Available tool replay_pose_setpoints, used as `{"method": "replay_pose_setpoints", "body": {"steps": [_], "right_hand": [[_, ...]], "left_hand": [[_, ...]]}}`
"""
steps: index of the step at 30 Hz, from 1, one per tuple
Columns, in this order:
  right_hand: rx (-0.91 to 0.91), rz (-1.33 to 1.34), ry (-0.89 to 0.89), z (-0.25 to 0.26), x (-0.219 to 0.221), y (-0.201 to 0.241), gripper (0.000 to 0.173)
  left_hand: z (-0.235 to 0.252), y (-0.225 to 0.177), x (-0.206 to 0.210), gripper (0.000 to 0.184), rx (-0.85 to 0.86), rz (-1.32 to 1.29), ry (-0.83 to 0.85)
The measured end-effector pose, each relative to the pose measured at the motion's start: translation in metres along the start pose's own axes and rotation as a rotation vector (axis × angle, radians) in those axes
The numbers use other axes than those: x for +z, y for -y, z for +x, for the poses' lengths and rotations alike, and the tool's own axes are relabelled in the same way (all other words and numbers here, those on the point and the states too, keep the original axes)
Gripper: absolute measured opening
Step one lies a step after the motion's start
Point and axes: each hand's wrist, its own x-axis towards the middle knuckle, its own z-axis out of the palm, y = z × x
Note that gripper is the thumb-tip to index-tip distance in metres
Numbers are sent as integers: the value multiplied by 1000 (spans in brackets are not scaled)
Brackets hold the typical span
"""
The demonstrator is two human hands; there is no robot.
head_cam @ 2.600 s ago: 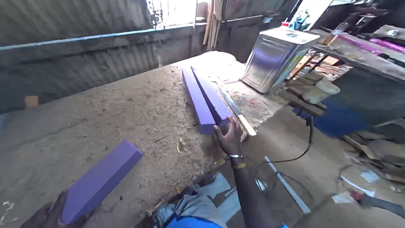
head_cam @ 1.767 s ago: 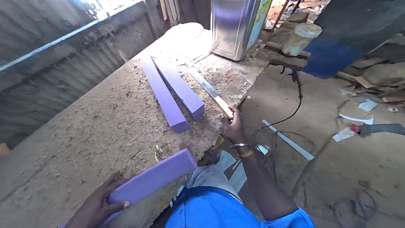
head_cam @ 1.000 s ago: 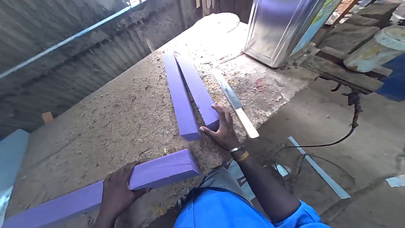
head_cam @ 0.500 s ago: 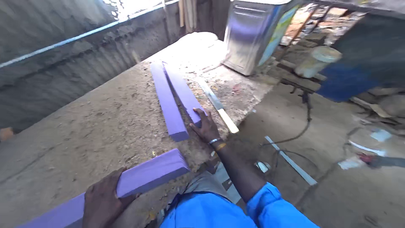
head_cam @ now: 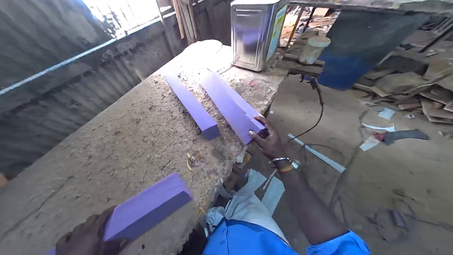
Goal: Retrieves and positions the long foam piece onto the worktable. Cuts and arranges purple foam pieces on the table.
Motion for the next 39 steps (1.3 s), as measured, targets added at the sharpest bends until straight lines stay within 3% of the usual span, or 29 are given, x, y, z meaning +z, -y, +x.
{"method": "replay_pose_setpoints", "body": {"steps": [3,7,9,12,14,16,19,22,24,27,34,39], "right_hand": [[-87,-127,2,0,13,1,58],[-127,-279,78,27,49,5,57],[-160,-315,152,53,70,-1,60],[-211,-363,332,86,103,-18,68],[-238,-344,401,99,105,-26,74],[-190,-289,490,102,94,-30,81],[-171,-252,557,103,83,-40,77],[-196,-230,567,111,90,-43,65],[-243,-183,563,112,93,-46,54],[-321,-78,580,111,80,-52,44],[-410,193,683,52,49,-53,43],[-422,176,810,20,33,-44,46]], "left_hand": [[-10,24,19,106,-52,-38,114],[-24,9,31,131,17,-260,0],[-21,-36,30,125,59,-367,-141],[6,-126,24,96,114,-479,-371],[44,-187,11,89,180,-572,-379],[87,-244,1,96,206,-720,-318],[156,-306,6,118,101,-1046,-321],[209,-332,16,135,117,-1305,-355],[217,-348,21,130,172,-1356,-411],[191,-369,24,115,83,-1254,-568],[82,-389,53,106,-79,-1149,-770],[33,-390,78,108,-222,-1120,-707]]}}
